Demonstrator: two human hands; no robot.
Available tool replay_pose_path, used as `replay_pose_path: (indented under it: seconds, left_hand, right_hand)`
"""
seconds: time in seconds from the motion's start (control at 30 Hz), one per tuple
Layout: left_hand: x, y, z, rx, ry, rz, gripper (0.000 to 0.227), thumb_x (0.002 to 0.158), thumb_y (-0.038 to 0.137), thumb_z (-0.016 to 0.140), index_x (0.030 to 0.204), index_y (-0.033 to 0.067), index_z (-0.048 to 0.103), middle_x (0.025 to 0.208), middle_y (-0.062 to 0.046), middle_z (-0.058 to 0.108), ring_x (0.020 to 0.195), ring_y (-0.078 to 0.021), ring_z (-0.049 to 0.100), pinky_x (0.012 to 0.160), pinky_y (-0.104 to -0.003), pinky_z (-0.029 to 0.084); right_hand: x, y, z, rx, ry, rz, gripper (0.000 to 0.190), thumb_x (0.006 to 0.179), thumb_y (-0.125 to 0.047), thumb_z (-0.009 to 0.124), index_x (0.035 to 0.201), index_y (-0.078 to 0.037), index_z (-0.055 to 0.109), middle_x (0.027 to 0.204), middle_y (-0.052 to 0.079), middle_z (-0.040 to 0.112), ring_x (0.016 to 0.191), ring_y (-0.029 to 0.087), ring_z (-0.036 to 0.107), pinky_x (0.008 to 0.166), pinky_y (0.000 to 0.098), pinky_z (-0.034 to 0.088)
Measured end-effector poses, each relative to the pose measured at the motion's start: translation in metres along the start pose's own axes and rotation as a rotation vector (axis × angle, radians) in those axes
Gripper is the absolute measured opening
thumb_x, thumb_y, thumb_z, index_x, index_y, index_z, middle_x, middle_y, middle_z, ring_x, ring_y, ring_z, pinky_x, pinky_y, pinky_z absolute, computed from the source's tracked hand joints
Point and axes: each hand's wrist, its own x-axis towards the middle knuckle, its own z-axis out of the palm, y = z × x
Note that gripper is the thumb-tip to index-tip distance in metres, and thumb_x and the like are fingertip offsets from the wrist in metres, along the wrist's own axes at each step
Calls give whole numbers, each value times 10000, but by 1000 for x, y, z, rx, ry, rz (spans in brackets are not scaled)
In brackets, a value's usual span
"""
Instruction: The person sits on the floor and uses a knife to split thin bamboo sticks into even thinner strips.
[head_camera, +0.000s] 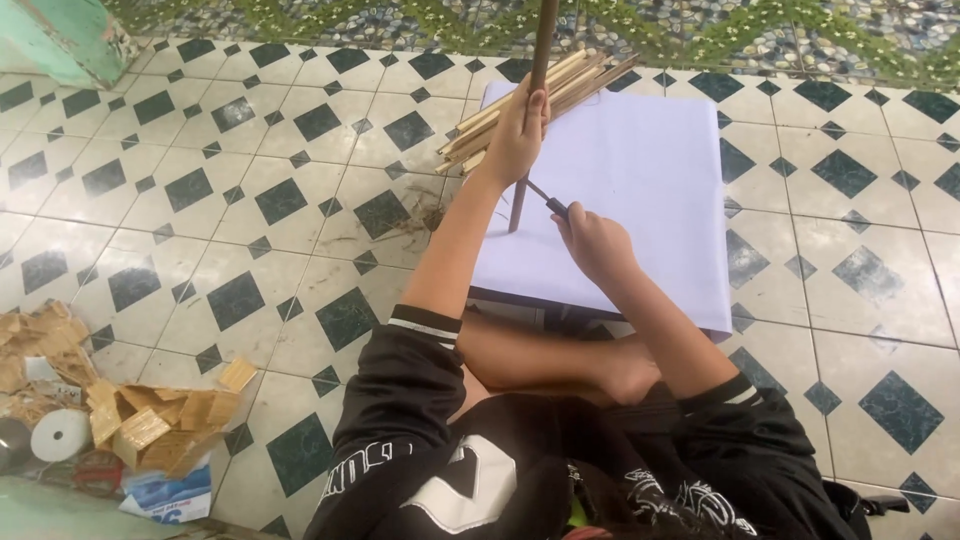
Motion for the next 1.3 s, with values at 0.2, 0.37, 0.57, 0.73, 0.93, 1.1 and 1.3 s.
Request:
replay_pose_path:
  seconds: [0.2, 0.37, 0.57, 0.73, 0.93, 1.1, 1.3]
  left_hand:
    - [0, -6, 7, 111, 22, 17, 273, 935, 341, 278, 896, 114, 426, 606, 28, 402, 479, -63, 362, 423, -197, 324]
    - [6, -36, 2, 92, 8, 119, 308, 952, 348, 252, 955, 97, 430, 581, 34, 388, 458, -67, 369, 382, -171, 322]
    - [-3, -7, -2, 56, 14, 35, 272, 937, 354, 278, 895, 121, 411, 608, 39, 373, 493, -64, 352, 447, -188, 327]
    - [2, -11, 6, 93, 22, 67, 266, 943, 328, 283, 934, 104, 425, 634, 24, 396, 528, -72, 368, 468, -197, 346]
    - [2, -9, 17, 139, 5, 41, 313, 933, 364, 287, 945, 97, 452, 626, 29, 386, 537, -68, 350, 485, -199, 324]
    - [2, -9, 11, 160, 21, 94, 289, 942, 340, 241, 884, 115, 413, 611, 39, 368, 491, -62, 335, 440, -189, 309]
    - [-2, -5, 7, 129, 50, 95, 256, 944, 314, 296, 925, 100, 435, 616, 9, 419, 530, -78, 390, 478, -206, 357]
  right_hand:
    - [-1, -2, -13, 171, -129, 114, 323, 942, -267, 462, 747, -10, 447, 526, 141, 531, 434, 337, 501, 444, 412, 406]
    - [-7, -4, -7, 153, -493, 192, 436, 963, -354, 349, 779, -11, 546, 539, 106, 557, 405, 245, 514, 440, 347, 453]
    - [-7, 0, 8, 30, 1, 52, 321, 933, -300, 485, 760, -36, 426, 511, 110, 536, 367, 309, 494, 370, 397, 400]
    - [-7, -2, 6, 17, 14, 50, 321, 939, -267, 506, 731, -42, 410, 470, 74, 494, 327, 254, 440, 349, 348, 367]
    - [-4, -2, -20, 188, -118, 147, 325, 944, -251, 468, 735, -2, 461, 512, 133, 530, 401, 313, 492, 429, 396, 411]
    - [3, -3, -32, 301, -287, 219, 385, 940, -287, 450, 719, 15, 539, 506, 129, 547, 389, 277, 489, 436, 365, 423]
    - [-1, -6, -6, 117, -67, 96, 322, 953, -274, 470, 743, -31, 438, 481, 93, 510, 359, 276, 466, 389, 365, 393]
